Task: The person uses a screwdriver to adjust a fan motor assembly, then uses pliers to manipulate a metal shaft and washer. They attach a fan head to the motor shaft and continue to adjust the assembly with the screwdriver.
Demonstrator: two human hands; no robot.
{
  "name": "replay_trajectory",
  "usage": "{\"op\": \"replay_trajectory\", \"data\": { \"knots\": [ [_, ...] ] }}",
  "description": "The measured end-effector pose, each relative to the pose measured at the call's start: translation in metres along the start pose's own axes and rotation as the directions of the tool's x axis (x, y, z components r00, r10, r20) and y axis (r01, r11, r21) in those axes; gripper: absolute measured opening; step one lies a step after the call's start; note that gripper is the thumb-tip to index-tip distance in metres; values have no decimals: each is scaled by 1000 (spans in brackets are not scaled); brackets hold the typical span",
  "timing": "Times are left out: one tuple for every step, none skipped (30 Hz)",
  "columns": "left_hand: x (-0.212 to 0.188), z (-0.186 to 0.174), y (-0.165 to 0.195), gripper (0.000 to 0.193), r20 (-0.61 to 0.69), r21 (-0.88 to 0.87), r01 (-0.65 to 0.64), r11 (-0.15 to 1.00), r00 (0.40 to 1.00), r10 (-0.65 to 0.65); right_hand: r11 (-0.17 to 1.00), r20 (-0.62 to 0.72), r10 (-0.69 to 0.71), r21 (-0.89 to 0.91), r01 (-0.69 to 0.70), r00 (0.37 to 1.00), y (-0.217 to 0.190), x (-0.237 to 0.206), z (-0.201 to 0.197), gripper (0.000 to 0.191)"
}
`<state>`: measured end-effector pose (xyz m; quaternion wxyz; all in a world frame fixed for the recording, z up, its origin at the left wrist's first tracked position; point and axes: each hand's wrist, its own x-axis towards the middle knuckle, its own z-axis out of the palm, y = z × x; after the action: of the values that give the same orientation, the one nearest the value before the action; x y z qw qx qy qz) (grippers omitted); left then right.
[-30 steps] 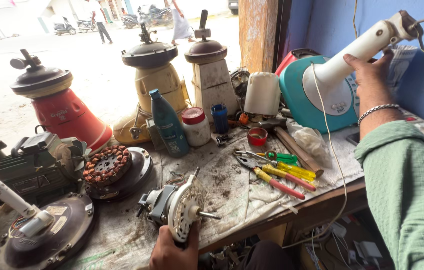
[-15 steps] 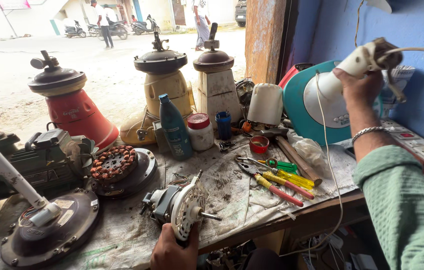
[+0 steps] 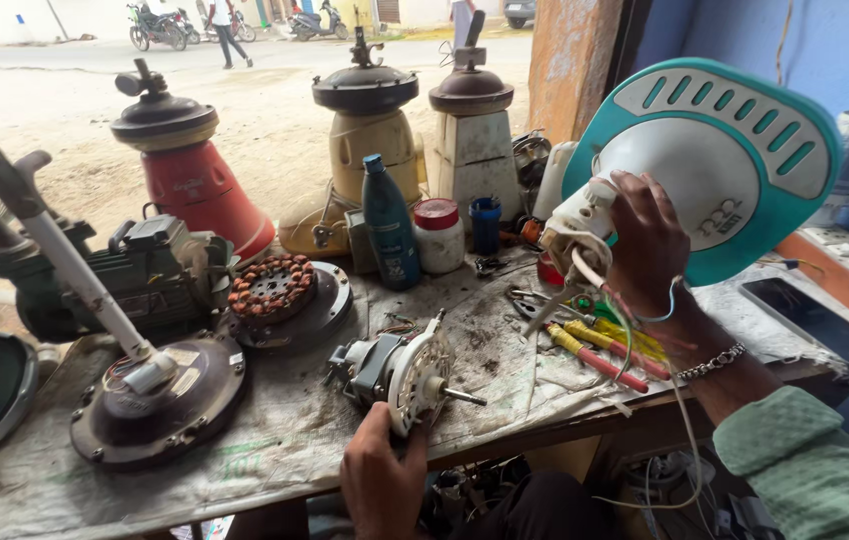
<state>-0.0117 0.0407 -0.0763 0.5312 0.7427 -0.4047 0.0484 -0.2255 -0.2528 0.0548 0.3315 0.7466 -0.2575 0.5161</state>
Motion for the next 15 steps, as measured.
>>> {"op": "replay_trajectory", "data": {
  "knots": [
    [1,-1,1,32,22,-19,-3,1000,1000,4,999,46,2,-32,0,999,-10,-5,-3,49],
    [2,-3,2,30,45,-39,-8,999,999,10,998,91,6,-65,0,996,-18,-8,-5,53],
    [2,-5,3,30,66,-34,-7,999,998,10,999,111,15,-34,-11,994,-26,-9,-6,55],
    [2,-7,4,29,85,-29,-6,1000,996,8,1000,130,22,-2,-22,991,-32,-10,-7,57],
    [3,-10,6,29,104,-24,-5,1000,995,7,999,149,29,31,-34,988,-38,-11,-7,59],
    [4,-14,6,27,91,-63,-42,997,995,48,1000,138,-9,-3,10,990,-44,-12,-7,56],
    [4,-18,7,25,76,-99,-79,992,993,86,998,128,-48,-35,53,991,-48,-14,-9,53],
    [5,-23,7,24,59,-134,-115,984,990,124,993,118,-87,-67,96,989,-53,-16,-9,52],
    [8,-30,6,22,117,-154,-75,985,989,93,994,161,-92,-38,99,983,-58,-19,-8,56],
    [11,-38,3,20,176,-173,-32,984,982,63,995,205,-96,-11,101,974,-62,-23,-8,60],
    [14,-45,1,18,237,-190,13,982,971,33,995,252,-101,15,100,962,-66,-27,-8,65],
    [16,-51,0,19,268,-187,41,982,963,11,992,243,-123,46,116,962,-69,-31,-8,62],
    [17,-57,-1,20,300,-185,68,980,954,-10,989,233,-144,74,130,962,-71,-32,-6,58],
    [19,-62,-2,21,331,-182,94,979,943,-29,984,222,-163,101,144,961,-73,-34,-5,54],
    [19,-66,-1,23,325,-141,94,986,945,-43,979,210,-179,131,154,961,-73,-34,-4,52]
  ]
}}
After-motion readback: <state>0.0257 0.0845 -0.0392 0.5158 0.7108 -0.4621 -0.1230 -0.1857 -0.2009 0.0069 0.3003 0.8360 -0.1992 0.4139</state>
